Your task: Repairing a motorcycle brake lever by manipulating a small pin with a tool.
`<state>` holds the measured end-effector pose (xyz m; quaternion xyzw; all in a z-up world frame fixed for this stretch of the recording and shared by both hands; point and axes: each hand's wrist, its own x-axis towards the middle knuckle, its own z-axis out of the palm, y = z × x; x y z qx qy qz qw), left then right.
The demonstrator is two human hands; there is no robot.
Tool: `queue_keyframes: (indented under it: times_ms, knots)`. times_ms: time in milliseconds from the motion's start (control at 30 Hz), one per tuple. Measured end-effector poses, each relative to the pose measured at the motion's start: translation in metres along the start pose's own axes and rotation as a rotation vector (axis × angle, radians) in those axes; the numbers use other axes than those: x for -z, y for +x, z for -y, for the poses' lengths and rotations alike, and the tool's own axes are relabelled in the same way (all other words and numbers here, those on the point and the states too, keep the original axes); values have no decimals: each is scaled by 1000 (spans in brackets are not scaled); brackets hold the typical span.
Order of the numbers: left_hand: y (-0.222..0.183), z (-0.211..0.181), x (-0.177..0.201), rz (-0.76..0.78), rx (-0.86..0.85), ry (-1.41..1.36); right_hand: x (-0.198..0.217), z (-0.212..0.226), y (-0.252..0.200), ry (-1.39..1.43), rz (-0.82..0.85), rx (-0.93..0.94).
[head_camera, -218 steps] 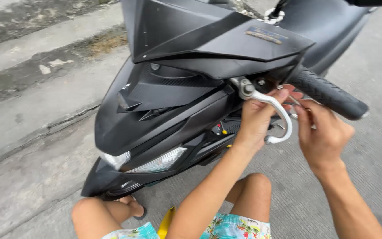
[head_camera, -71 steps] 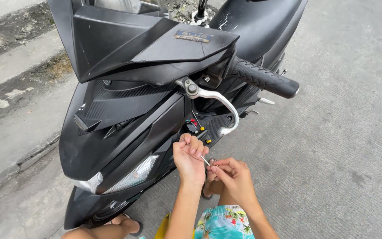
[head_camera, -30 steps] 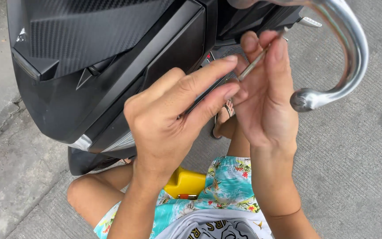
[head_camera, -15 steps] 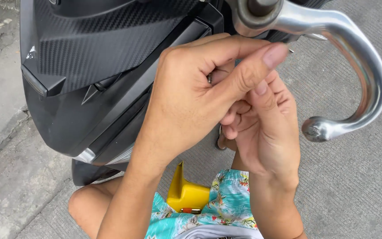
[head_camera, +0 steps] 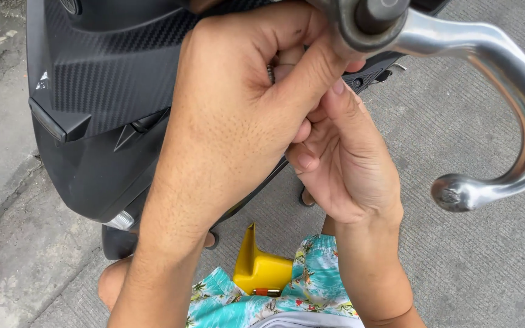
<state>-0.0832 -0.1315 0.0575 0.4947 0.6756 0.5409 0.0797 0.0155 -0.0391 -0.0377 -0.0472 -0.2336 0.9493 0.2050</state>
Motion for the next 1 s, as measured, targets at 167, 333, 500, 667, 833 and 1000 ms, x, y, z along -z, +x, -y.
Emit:
queue_keyframes:
  times_ms: [167,333,500,667,833,1000]
  knots:
    - [-2,-2,-5,-129,-34,150,10,-7,3,166,-15,-74]
    - [-3,-5,-18,-304,-90,371,8,-14,16,82,-73,-203]
    - [-8,-6,-33,-432,-129,478,-18,-33,11,-256,-89,378]
    - [-10,-6,-47,-539,-111,587,-25,-29,7,-873,-319,547]
    - [-8,-3,-47,-558,-128,670,-23,-38,15,-850,-298,638]
    - [-11,-20,-22,-360,-6,629,-41,-52,13,-885,-383,764]
